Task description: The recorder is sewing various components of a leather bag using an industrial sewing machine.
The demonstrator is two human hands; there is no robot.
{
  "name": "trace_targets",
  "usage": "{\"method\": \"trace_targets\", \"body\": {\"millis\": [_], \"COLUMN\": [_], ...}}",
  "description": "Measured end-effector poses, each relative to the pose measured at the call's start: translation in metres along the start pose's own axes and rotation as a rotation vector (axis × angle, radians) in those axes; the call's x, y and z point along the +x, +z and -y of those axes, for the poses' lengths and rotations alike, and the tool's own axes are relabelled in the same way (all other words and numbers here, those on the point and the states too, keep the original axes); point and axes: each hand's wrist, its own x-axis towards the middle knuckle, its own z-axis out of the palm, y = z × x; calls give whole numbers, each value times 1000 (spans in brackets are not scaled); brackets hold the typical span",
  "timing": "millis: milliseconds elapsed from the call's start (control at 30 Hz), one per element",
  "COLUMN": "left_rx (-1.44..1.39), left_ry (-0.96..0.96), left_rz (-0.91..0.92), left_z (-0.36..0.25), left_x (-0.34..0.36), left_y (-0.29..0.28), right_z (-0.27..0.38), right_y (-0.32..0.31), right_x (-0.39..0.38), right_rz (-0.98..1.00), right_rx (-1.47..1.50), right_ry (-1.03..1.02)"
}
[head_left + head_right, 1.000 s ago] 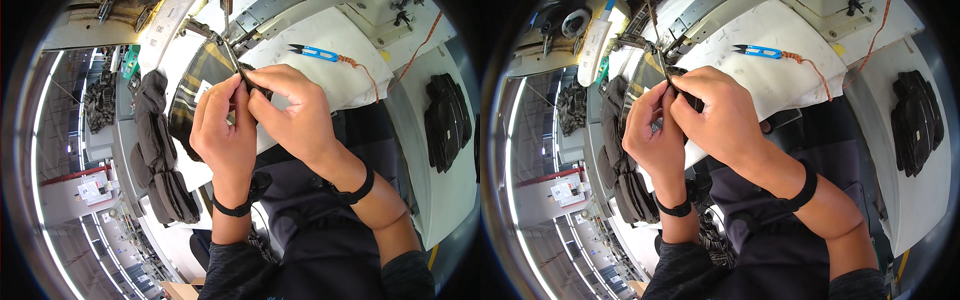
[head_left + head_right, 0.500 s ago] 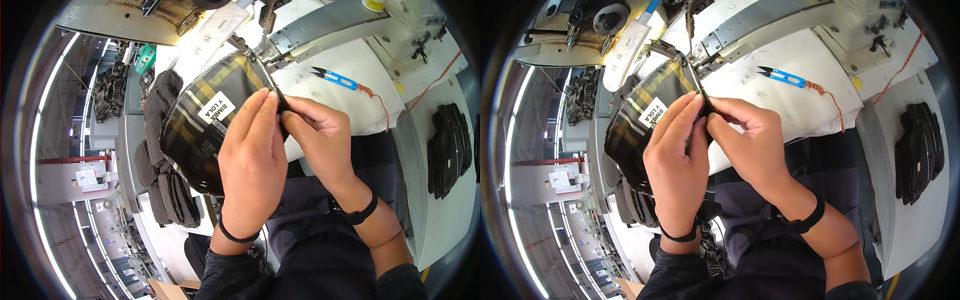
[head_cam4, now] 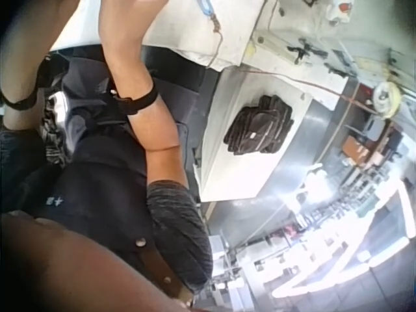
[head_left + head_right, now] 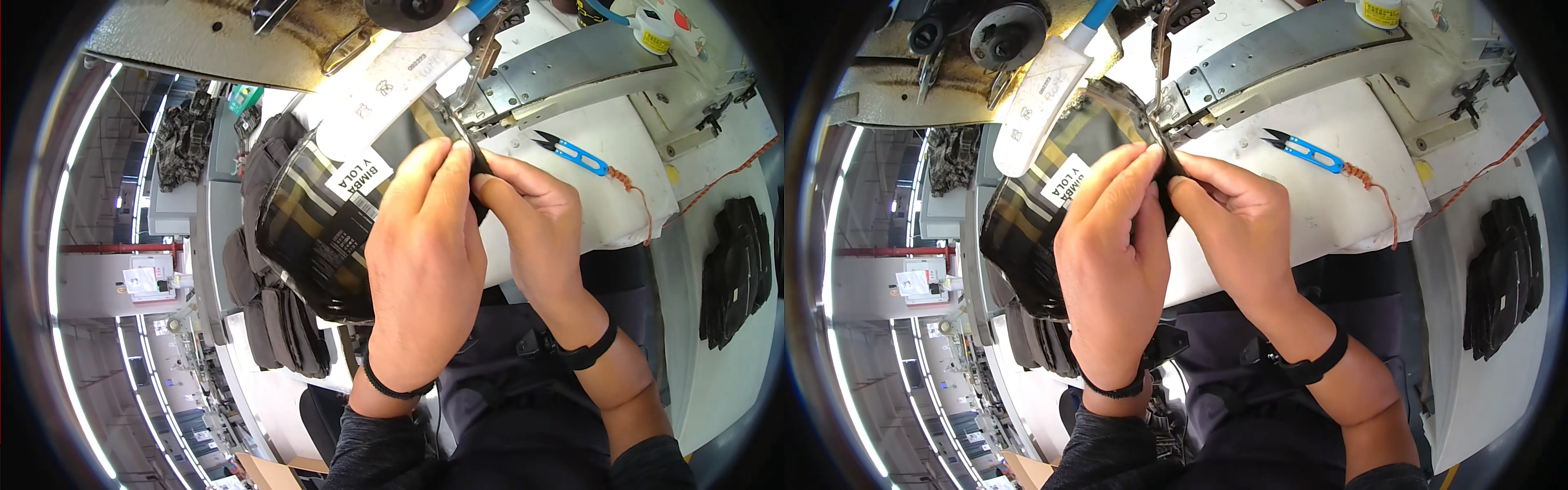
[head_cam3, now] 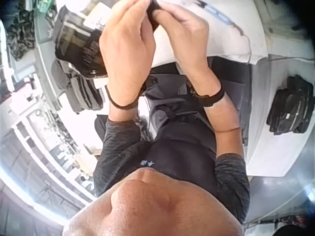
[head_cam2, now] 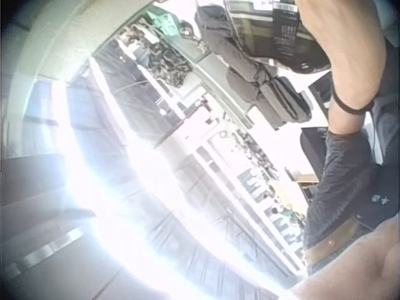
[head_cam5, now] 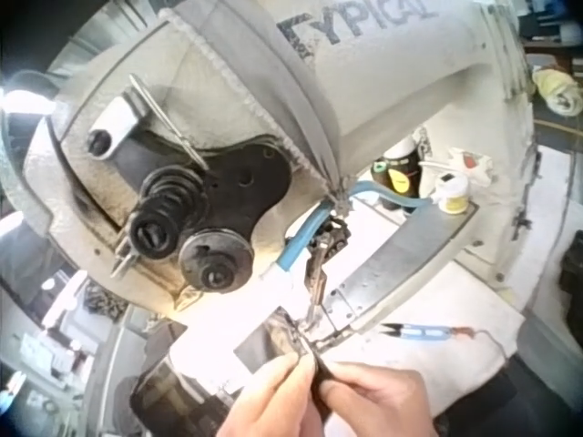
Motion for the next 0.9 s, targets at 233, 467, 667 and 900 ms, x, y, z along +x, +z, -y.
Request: {"method": "trace_targets", "body": {"millis": [233,467,667,900], "left_rx": [95,200,211,135], "left_ry": [16,67,50,-101], "left_rz": [17,-45,-65,-44], "left_z": [2,10,10,25], "left_x": [13,14,19,6], "left_y": [-2,3,3,5], "right_z": [-6,-7,-6,-13], "right_y": [11,10,15,19], "right_x": [9,15,22,20], "right_rz": [-42,-104,-84,-129], "right_rx": [43,-128,-112,-231], "right_ry": [-25,-185,-122,-242]}}
